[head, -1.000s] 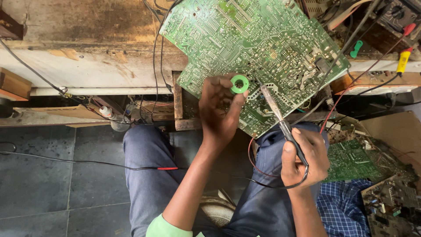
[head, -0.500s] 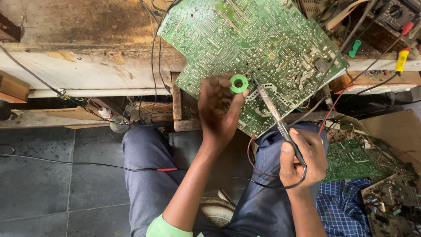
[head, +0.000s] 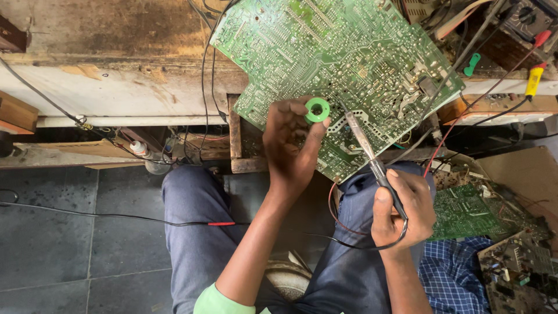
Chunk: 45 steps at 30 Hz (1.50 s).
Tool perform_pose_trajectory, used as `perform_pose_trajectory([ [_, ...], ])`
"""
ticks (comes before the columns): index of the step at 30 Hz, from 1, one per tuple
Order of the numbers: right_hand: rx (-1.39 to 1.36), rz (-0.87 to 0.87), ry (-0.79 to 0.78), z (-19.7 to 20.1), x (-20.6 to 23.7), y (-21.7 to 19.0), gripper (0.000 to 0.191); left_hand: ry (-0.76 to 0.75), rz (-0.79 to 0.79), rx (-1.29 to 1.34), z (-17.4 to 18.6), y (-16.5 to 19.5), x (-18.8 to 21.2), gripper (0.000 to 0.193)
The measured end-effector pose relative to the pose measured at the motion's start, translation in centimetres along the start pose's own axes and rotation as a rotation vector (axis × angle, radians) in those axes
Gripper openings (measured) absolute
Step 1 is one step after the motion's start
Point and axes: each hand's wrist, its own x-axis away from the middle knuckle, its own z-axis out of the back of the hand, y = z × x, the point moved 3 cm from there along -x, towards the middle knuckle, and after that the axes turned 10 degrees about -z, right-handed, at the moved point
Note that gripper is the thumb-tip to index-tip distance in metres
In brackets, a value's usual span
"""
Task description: The person sits at a cluttered repair workbench and solders a large green circuit board, holding a soldering iron in one hand and a spool of solder in the other, repeatedly touching the iron to points on the board while feeding solder.
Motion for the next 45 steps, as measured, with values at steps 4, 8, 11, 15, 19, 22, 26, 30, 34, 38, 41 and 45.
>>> perform_pose_trajectory([
  [4, -0.003, 0.005, -0.001, 0.0, 0.0, 0.0, 0.028, 0.008, -0.025, 0.052, 0.2, 0.1, 0.1, 0.032],
  [8, -0.007, 0.012, 0.005, -0.1, 0.0, -0.1, 0.028, 0.041, -0.025, 0.086, 0.7, 0.1, 0.4, 0.032],
  [11, 0.016, -0.016, 0.009, -0.1, 0.0, 0.0, 0.028, 0.072, -0.012, 0.089, 1.4, 0.1, 0.8, 0.032],
  [15, 0.017, 0.0, 0.003, -0.1, 0.0, 0.0, 0.027, 0.105, 0.021, 0.078, 2.1, 0.1, 1.5, 0.034],
  [19, 0.008, -0.012, -0.002, -0.1, 0.1, -0.1, 0.027, 0.102, 0.032, 0.108, 2.4, -0.2, 2.1, 0.034],
  [22, 0.013, -0.009, -0.006, 0.0, 0.1, -0.2, 0.027, 0.107, 0.039, 0.098, 2.5, -0.5, 2.3, 0.034],
  [26, 0.02, -0.005, -0.012, 0.0, 0.0, -0.5, 0.027, 0.117, 0.056, 0.095, 2.7, -0.8, 2.4, 0.035],
  [30, 0.0, -0.04, -0.008, 0.0, -0.2, -0.5, 0.029, 0.112, 0.052, 0.107, 2.8, -0.9, 2.5, 0.035],
  [34, -0.001, -0.019, -0.007, -0.1, -0.1, -0.5, 0.028, 0.114, 0.051, 0.111, 2.9, -1.1, 2.6, 0.035],
  [38, -0.021, -0.021, 0.01, 0.1, -0.1, -0.3, 0.03, 0.118, 0.052, 0.115, 2.9, -1.2, 2.6, 0.035],
  [41, -0.062, -0.05, 0.02, 0.2, -0.1, 0.0, 0.029, 0.12, 0.06, 0.111, 2.9, -1.3, 2.6, 0.035],
  [45, -0.072, -0.043, 0.032, 0.3, 0.1, 0.1, 0.029, 0.113, 0.061, 0.122, 2.9, -1.4, 2.7, 0.035],
])
